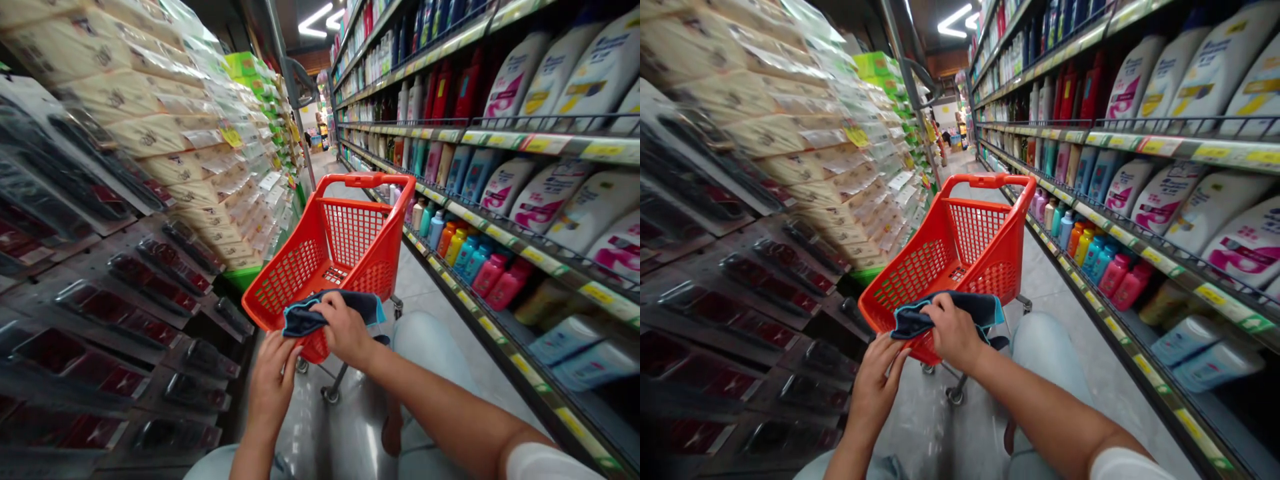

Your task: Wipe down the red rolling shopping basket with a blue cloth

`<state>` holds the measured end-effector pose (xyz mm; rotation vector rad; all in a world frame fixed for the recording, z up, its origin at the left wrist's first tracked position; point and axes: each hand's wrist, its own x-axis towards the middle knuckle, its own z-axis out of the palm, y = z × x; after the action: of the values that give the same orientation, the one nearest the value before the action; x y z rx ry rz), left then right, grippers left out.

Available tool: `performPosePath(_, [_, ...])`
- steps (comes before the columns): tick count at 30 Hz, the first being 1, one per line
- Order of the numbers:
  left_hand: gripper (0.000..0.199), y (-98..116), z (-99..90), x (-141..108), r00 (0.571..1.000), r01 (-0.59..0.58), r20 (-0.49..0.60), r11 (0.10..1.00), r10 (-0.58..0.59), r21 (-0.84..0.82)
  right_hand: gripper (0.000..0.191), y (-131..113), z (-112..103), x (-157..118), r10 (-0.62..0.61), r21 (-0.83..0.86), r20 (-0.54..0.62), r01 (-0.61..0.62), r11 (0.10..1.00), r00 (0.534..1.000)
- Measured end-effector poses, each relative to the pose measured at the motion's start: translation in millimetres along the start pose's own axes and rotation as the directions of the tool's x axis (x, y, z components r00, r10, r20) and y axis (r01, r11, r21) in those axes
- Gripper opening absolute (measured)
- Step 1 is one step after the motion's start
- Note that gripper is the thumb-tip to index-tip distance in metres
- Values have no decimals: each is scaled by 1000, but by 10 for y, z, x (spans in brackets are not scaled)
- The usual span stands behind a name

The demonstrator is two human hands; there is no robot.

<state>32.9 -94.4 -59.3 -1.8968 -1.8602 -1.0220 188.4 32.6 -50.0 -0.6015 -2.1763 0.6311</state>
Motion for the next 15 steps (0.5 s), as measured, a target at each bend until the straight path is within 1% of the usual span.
performPosePath(1, [22,-16,-11,-14,1000,3,1,1000,-3,1,48,100,-86,58,26,-14,-36,-27,1000,999])
performPosePath(3, [24,-46,-36,-39,1000,17,11,1000,-17,1,45,390,-355,247,109,-40,-164,-117,992,980])
performPosePath(4, [24,-53,-48,-45,1000,24,16,1000,-24,-7,43,555,-512,361,152,-49,-242,-169,984,958])
performPosePath(5, [24,-53,-58,-46,999,29,20,999,-29,-17,41,711,-662,476,201,-53,-321,-229,972,926])
performPosePath(6, [23,-43,-65,-42,999,32,24,999,-31,-28,40,842,-790,578,255,-48,-399,-297,954,881])
performPosePath(7, [23,-21,-68,-33,999,33,26,999,-32,-38,41,933,-881,657,289,-43,-442,-342,939,849])
performPosePath(8, [22,13,-64,-22,999,32,28,999,-31,-44,41,974,-925,702,309,-39,-467,-369,929,828])
performPosePath(9, [22,58,-53,-11,999,32,32,998,-31,-46,40,961,-917,706,317,-39,-471,-379,925,823])
performPosePath(10, [21,114,-34,-2,999,34,36,999,-33,-43,39,896,-860,665,308,-45,-453,-366,929,837])
performPosePath(11, [20,179,-7,3,999,37,38,999,-36,-37,38,788,-764,581,284,-51,-422,-335,941,861])
performPosePath(12, [20,249,27,4,999,40,37,999,-39,-30,37,651,-641,459,260,-51,-386,-302,952,885])
performPosePath(13, [19,320,67,1,999,43,33,999,-42,-23,37,501,-511,312,209,-46,-341,-238,970,917])
performPosePath(15, [20,441,144,-16,998,51,24,999,-50,-8,39,219,-294,4,152,32,-297,-149,988,943])
